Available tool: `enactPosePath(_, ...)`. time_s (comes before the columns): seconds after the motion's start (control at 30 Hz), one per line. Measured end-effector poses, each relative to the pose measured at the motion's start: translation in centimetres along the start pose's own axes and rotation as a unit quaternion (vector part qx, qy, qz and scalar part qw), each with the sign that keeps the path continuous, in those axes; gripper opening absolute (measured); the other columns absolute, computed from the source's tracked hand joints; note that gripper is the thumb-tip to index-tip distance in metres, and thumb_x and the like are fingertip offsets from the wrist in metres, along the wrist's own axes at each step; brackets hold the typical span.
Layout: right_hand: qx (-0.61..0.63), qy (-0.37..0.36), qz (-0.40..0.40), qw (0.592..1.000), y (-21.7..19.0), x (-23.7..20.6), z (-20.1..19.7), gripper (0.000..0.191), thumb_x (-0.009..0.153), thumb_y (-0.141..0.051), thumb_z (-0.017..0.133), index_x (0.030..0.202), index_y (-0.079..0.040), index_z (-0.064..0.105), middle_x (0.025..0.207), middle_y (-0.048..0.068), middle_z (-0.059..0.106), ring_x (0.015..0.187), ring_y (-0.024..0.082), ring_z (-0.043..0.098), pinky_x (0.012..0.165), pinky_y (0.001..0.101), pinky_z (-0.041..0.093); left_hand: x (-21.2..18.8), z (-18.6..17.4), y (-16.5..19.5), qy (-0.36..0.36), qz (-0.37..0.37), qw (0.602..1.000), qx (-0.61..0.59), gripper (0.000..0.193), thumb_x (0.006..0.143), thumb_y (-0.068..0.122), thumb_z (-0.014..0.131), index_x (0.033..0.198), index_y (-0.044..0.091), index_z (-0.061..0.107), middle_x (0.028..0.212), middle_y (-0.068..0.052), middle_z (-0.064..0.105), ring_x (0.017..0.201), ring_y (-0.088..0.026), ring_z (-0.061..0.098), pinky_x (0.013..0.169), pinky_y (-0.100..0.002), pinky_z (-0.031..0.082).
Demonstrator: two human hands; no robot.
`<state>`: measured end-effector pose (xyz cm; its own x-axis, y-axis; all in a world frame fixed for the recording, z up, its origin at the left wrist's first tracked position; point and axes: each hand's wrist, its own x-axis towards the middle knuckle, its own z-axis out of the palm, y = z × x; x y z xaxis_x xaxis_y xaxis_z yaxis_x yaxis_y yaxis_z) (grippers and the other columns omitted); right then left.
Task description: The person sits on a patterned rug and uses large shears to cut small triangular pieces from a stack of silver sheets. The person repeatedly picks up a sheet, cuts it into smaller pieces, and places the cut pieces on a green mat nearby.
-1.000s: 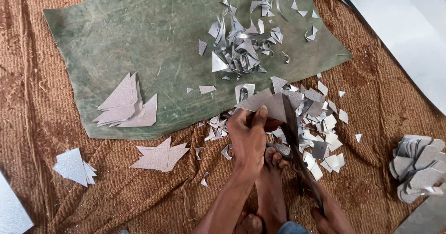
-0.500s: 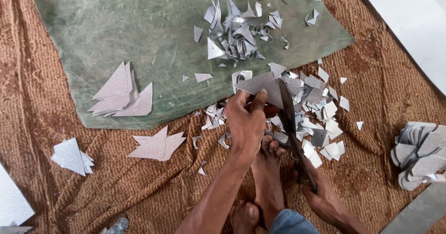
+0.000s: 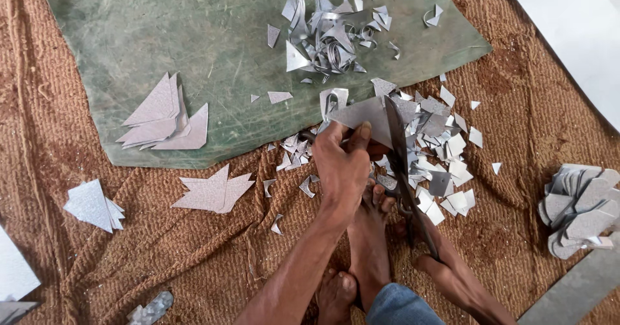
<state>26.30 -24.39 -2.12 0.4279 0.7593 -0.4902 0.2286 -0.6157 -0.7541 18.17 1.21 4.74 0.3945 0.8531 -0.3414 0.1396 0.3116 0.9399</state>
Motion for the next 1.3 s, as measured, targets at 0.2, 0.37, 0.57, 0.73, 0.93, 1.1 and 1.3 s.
enactPosePath(0.2, -0.007, -0.007, 0.056, 0.998, -0.4, 0.6, 0.3, 0.074, 0.057, -0.018, 0.054, 0.131, -0.015, 0.055, 0.105, 0.014, 0.067, 0.098, 0.029, 0.058, 0.084, 0.0463, 0.050, -0.3, 0.2, -0.6, 0.017, 0.077, 0.997, -0.013, 0.017, 0.093, -0.001, 0.064, 0.105, 0.002, 0.075, 0.088, -0.012, 0.080, 0.065, -0.015, 0.074, 0.057, -0.030, 0.060)
enactPosePath(0.37, -0.032, -0.005, 0.104, 0.994, -0.6, 0.7, 0.4, 0.073, 0.056, -0.016, 0.052, 0.130, -0.015, 0.055, 0.106, 0.017, 0.064, 0.093, 0.035, 0.061, 0.081, 0.0524, 0.054, -0.1, 0.1, -0.8, 0.003, 0.021, 1.000, -0.019, 0.012, 0.094, 0.003, 0.066, 0.101, 0.002, 0.075, 0.088, -0.012, 0.080, 0.066, -0.017, 0.075, 0.060, -0.034, 0.063)
enactPosePath(0.57, 0.036, -0.038, 0.154, 0.987, -2.4, -1.1, -1.0, 0.118, 0.056, -0.021, 0.062, 0.165, -0.021, 0.016, 0.165, 0.011, 0.026, 0.151, 0.033, 0.030, 0.118, 0.0594, 0.028, -0.3, 0.1, -0.6, 0.033, -0.171, 0.947, -0.268, 0.016, 0.092, 0.007, 0.066, 0.106, 0.005, 0.074, 0.098, -0.009, 0.079, 0.081, -0.020, 0.076, 0.077, -0.034, 0.067)
enactPosePath(0.73, 0.070, -0.041, 0.191, 0.978, -4.5, -1.8, -1.2, 0.112, 0.059, -0.023, 0.059, 0.165, -0.024, 0.021, 0.166, 0.006, 0.030, 0.148, 0.032, 0.039, 0.114, 0.0605, 0.041, -2.8, 2.5, -1.1, 0.141, -0.286, 0.848, -0.424, 0.019, 0.092, 0.015, 0.067, 0.108, 0.006, 0.073, 0.099, -0.006, 0.077, 0.076, -0.021, 0.070, 0.073, -0.035, 0.060)
enactPosePath(0.93, 0.025, -0.033, 0.176, 0.984, -3.4, -1.6, -0.9, 0.116, 0.057, -0.023, 0.063, 0.166, -0.023, 0.023, 0.163, 0.010, 0.038, 0.152, 0.031, 0.034, 0.121, 0.0536, 0.025, -5.3, 5.0, -2.7, 0.178, -0.277, 0.790, -0.516, 0.018, 0.098, 0.019, 0.067, 0.093, 0.002, 0.064, 0.080, -0.008, 0.067, 0.063, -0.018, 0.056, 0.062, -0.028, 0.052)
enactPosePath(1.1, 0.070, -0.033, 0.173, 0.982, -2.0, -1.7, -1.2, 0.110, 0.059, -0.017, 0.058, 0.164, -0.020, 0.025, 0.164, 0.011, 0.038, 0.155, 0.030, 0.029, 0.124, 0.0478, 0.023, -5.9, 6.1, -3.7, 0.192, -0.262, 0.760, -0.563, 0.019, 0.098, 0.018, 0.066, 0.090, 0.001, 0.065, 0.071, -0.006, 0.064, 0.060, -0.016, 0.055, 0.059, -0.026, 0.052)
enactPosePath(1.3, 0.053, -0.041, 0.148, 0.987, -1.9, -1.4, -1.0, 0.107, 0.062, -0.013, 0.060, 0.164, -0.018, 0.027, 0.158, 0.013, 0.046, 0.146, 0.030, 0.040, 0.119, 0.0477, 0.030, -5.8, 6.6, -4.7, 0.191, -0.232, 0.761, -0.575, 0.020, 0.098, 0.017, 0.064, 0.088, 0.000, 0.064, 0.069, -0.007, 0.064, 0.056, -0.016, 0.055, 0.055, -0.026, 0.050)
